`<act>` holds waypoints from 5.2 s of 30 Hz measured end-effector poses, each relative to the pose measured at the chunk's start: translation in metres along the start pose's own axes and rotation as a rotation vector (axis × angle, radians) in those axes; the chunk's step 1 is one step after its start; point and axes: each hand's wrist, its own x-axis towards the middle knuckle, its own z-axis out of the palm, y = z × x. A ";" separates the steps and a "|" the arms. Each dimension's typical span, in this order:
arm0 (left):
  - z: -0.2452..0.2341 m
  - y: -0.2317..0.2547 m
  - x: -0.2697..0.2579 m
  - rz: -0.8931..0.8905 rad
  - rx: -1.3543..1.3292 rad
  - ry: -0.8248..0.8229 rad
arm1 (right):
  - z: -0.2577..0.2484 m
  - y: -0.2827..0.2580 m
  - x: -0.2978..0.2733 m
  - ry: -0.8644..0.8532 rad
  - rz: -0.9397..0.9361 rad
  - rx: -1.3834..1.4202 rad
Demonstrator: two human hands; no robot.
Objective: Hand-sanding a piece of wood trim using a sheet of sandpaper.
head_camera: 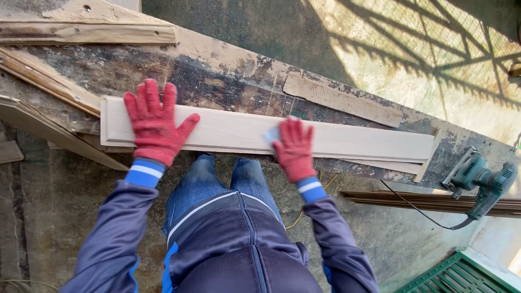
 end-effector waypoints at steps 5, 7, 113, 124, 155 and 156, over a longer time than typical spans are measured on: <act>0.005 -0.061 -0.007 0.158 0.087 -0.079 | -0.021 0.081 -0.057 -0.164 0.165 -0.077; -0.005 -0.052 -0.002 0.143 0.036 -0.088 | -0.013 0.045 -0.030 -0.186 0.071 -0.097; -0.008 -0.054 -0.002 0.160 0.114 0.192 | 0.027 -0.111 0.062 -0.053 0.162 -0.045; -0.012 -0.051 -0.006 0.144 0.128 0.081 | 0.022 -0.125 0.035 -0.147 0.437 -0.094; -0.018 -0.048 -0.002 0.124 0.150 -0.030 | 0.018 -0.165 0.089 0.100 -0.295 0.091; -0.014 -0.051 -0.003 0.119 0.154 -0.033 | 0.007 -0.174 0.093 0.098 -0.298 0.098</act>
